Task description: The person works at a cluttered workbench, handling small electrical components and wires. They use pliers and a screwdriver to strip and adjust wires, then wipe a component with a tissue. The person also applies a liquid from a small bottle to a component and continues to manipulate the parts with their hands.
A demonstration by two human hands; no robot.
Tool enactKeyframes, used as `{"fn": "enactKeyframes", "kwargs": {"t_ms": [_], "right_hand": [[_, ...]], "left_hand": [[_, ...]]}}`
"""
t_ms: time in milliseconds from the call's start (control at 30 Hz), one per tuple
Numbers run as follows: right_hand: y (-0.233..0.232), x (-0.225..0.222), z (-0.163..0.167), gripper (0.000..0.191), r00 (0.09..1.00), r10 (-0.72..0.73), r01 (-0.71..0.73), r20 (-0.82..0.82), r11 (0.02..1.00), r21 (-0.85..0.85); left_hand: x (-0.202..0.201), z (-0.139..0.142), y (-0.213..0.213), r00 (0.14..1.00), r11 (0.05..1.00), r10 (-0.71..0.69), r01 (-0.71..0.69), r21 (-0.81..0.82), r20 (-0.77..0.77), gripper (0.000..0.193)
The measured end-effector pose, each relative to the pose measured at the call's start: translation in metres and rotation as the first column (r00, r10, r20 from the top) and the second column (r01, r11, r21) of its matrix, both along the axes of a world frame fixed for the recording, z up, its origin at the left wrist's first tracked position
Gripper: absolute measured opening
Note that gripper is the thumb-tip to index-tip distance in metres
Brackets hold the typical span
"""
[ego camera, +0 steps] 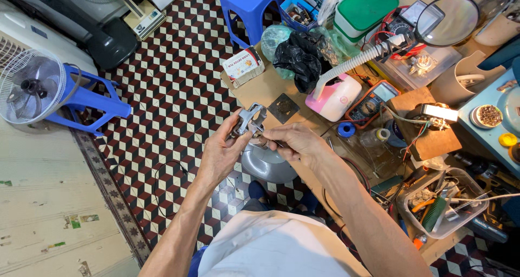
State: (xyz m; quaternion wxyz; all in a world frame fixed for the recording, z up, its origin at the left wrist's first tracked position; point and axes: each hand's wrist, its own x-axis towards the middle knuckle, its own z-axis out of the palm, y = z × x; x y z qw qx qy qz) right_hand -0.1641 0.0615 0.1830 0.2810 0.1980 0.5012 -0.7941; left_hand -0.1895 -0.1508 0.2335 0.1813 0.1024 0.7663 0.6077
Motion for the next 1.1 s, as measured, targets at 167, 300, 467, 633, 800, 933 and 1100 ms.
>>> {"fn": "enactKeyframes", "kwargs": {"t_ms": [167, 300, 467, 633, 800, 933, 1100], "right_hand": [[-0.014, -0.001, -0.007, 0.035, 0.979, 0.105, -0.008, -0.174, 0.875, 0.484], [-0.027, 0.018, -0.008, 0.021, 0.659, 0.44, 0.475, -0.61, 0.385, 0.791], [-0.013, 0.004, -0.007, 0.027, 0.921, 0.243, 0.029, -0.305, 0.737, 0.676], [0.002, -0.011, -0.009, 0.024, 0.998, 0.053, -0.052, 0.015, 0.997, -0.054], [-0.015, 0.004, 0.004, 0.026, 0.893, 0.131, 0.114, -0.431, 0.86, 0.497], [-0.032, 0.035, 0.015, 0.04, 0.501, 0.627, 0.636, -0.597, 0.201, 0.745], [-0.033, 0.034, 0.01, 0.034, 0.446, 0.677, 0.711, -0.585, 0.129, 0.691]], "left_hand": [[0.001, 0.001, 0.001, 1.0, 1.0, 0.007, -0.007, 0.003, 0.014, 0.059], [0.001, 0.0, 0.002, 1.0, 1.0, 0.005, -0.005, 0.029, -0.005, 0.058], [0.002, 0.0, 0.002, 1.0, 0.999, 0.015, -0.016, 0.043, 0.011, 0.058], [0.0, 0.002, 0.002, 1.0, 1.0, 0.012, -0.012, 0.01, 0.015, 0.058], [-0.001, 0.004, 0.003, 1.0, 1.0, 0.012, -0.013, 0.017, 0.015, 0.059], [0.003, 0.002, 0.005, 0.998, 0.998, 0.03, -0.033, 0.052, 0.06, 0.06], [0.004, 0.002, 0.003, 0.998, 0.999, 0.035, -0.036, 0.014, 0.058, 0.062]]}}
